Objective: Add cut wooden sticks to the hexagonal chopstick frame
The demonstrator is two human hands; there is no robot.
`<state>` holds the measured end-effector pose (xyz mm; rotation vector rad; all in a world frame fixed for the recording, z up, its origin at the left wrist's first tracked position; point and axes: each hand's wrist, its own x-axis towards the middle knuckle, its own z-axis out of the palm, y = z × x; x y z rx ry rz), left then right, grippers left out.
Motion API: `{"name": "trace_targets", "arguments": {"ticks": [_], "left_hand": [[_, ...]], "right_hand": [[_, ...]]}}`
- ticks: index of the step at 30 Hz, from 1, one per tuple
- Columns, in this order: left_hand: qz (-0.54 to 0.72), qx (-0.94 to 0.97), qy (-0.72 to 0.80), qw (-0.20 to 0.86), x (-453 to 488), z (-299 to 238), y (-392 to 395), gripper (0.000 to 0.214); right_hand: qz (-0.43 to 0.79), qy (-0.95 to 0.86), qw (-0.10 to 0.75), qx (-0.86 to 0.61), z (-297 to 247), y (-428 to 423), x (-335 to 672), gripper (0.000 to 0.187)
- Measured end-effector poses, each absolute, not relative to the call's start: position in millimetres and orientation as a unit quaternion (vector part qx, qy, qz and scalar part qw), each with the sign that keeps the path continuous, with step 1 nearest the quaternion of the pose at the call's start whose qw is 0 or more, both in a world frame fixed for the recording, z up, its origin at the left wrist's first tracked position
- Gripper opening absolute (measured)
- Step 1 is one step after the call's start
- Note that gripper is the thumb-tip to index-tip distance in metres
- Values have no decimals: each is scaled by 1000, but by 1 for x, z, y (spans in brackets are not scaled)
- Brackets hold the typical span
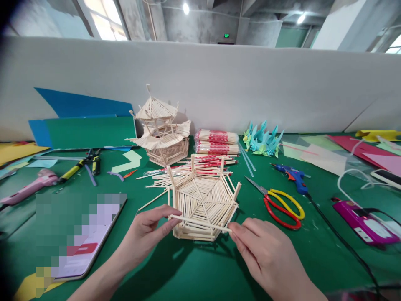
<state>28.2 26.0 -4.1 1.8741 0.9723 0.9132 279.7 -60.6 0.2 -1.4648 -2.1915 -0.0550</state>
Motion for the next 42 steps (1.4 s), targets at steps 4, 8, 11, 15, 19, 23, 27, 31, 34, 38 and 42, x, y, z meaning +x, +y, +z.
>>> {"name": "trace_targets", "arguments": {"ticks": [4,8,11,15,19,23,27,31,34,38,42], "left_hand": [[350,742,377,430,27,-3,28,16],[332,743,379,439,26,-3,30,16],[328,744,379,442,27,-1,31,16],[334,742,378,442,28,0,31,15],[331,742,374,446,27,-2,31,15],[331,741,377,447,26,-2,32,14],[328,743,377,445,26,-3,32,13],[315,764,375,421,24,-5,34,12],[328,795,377,344,23,-5,34,14],[348,865,346,101,36,1,24,31],[366,882,296,5,66,10,8,17]], "right_hand": [[-27,-803,252,-539,4,-60,278,22],[-16,-801,245,-546,8,-59,277,23],[-8,-800,237,-550,10,-59,277,23],[-1,-798,231,-556,10,-59,278,22],[4,-799,227,-556,10,-60,279,21],[1,-799,234,-553,11,-59,278,21],[-5,-799,240,-552,10,-58,278,20],[-4,-798,238,-554,9,-58,279,19],[1,-797,237,-555,9,-59,279,19],[-5,-801,238,-549,8,-60,278,20],[2,-800,228,-555,8,-60,278,20]]}}
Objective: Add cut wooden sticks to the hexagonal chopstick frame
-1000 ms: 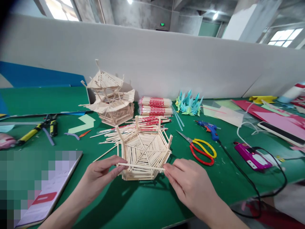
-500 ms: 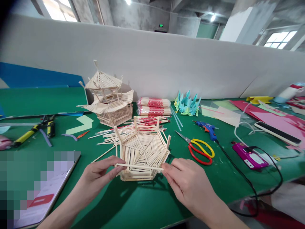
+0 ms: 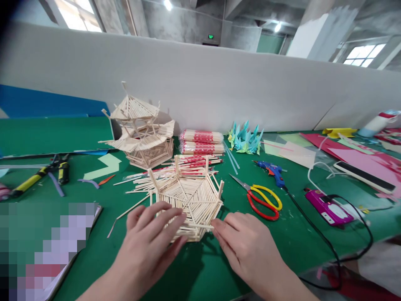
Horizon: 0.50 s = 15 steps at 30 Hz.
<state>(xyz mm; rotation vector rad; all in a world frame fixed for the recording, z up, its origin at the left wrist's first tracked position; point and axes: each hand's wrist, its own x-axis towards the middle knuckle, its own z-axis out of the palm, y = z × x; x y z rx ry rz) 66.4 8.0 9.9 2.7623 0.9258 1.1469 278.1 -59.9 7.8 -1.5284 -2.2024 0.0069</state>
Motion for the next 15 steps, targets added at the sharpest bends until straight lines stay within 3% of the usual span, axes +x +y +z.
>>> {"name": "trace_targets", "arguments": {"ticks": [9,15], "left_hand": [[278,917,282,57,95,16,9,21],[311,909,271,60,94,7,11,26]], "right_hand": [[-4,-800,220,-558,11,-59,277,21],[-10,-800,231,-554,14,-58,275,20]]}}
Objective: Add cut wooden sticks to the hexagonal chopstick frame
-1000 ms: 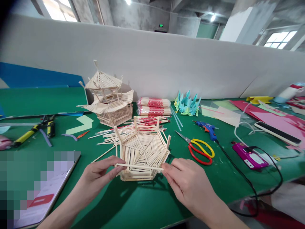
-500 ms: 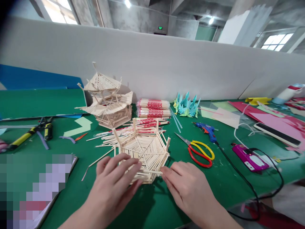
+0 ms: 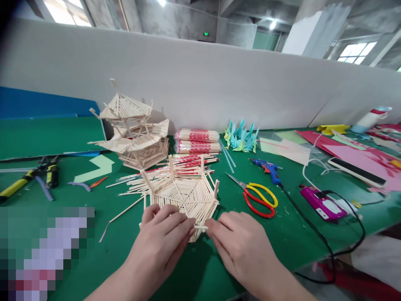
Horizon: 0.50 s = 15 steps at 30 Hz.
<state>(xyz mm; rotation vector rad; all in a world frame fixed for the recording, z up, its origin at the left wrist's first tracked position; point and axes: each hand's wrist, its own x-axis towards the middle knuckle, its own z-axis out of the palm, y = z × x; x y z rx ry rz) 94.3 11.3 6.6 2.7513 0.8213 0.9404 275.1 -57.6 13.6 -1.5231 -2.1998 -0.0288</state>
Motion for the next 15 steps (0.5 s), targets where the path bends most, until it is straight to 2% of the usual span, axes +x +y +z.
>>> {"name": "trace_targets", "arguments": {"ticks": [15], "left_hand": [[253,918,293,90,93,22,7,23]], "right_hand": [[-8,-800,221,-558,14,-57,275,20]]}}
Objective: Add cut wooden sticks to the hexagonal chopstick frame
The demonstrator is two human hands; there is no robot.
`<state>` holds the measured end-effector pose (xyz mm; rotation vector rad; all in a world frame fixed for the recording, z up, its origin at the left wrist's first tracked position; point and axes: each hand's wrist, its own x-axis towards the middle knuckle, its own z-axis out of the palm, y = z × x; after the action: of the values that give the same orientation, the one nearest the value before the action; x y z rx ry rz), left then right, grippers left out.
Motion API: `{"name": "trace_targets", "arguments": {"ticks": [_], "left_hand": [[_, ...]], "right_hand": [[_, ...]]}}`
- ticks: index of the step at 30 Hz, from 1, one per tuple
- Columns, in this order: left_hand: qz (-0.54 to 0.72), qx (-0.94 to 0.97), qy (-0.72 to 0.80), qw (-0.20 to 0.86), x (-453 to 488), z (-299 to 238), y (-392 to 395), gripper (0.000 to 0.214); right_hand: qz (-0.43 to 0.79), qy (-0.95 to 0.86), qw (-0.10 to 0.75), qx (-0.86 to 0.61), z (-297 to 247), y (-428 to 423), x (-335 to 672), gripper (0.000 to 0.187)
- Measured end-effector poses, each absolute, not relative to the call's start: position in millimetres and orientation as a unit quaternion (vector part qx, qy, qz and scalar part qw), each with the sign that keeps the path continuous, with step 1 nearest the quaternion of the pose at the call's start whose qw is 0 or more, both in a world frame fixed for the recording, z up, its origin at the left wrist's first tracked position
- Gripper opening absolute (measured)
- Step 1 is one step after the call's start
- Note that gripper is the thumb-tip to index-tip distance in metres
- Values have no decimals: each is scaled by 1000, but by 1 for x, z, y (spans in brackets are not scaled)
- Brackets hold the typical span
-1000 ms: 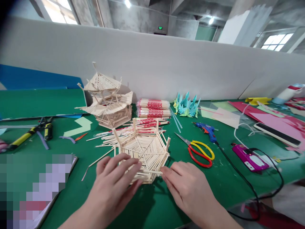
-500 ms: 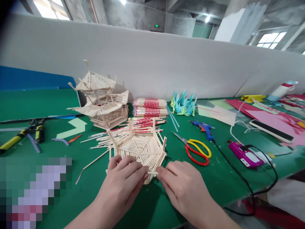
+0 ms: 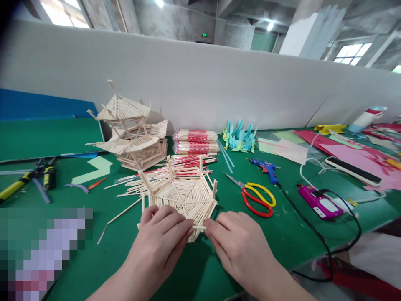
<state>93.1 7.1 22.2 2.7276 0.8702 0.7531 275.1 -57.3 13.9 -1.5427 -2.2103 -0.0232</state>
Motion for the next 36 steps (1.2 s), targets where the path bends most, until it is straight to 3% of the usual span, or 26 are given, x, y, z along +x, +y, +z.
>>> {"name": "trace_targets", "arguments": {"ticks": [5,14,18,22,27,36], "left_hand": [[239,922,289,92,93,22,8,21],[322,906,258,100,95,4,13,26],[347,900,241,106,95,2,15,27],[364,896,235,102,96,0,15,29],[378,892,231,94,96,-1,15,29],[434,870,178,149,93,27,11,18]], "right_hand": [[-13,-799,219,-560,15,-57,274,23],[-20,-796,223,-562,17,-59,269,22],[-58,-767,289,-570,25,-61,279,22],[-79,-629,380,-674,17,-52,327,25],[-64,-569,227,-787,-35,-33,387,24],[29,-513,95,-853,-78,-13,417,22]]}}
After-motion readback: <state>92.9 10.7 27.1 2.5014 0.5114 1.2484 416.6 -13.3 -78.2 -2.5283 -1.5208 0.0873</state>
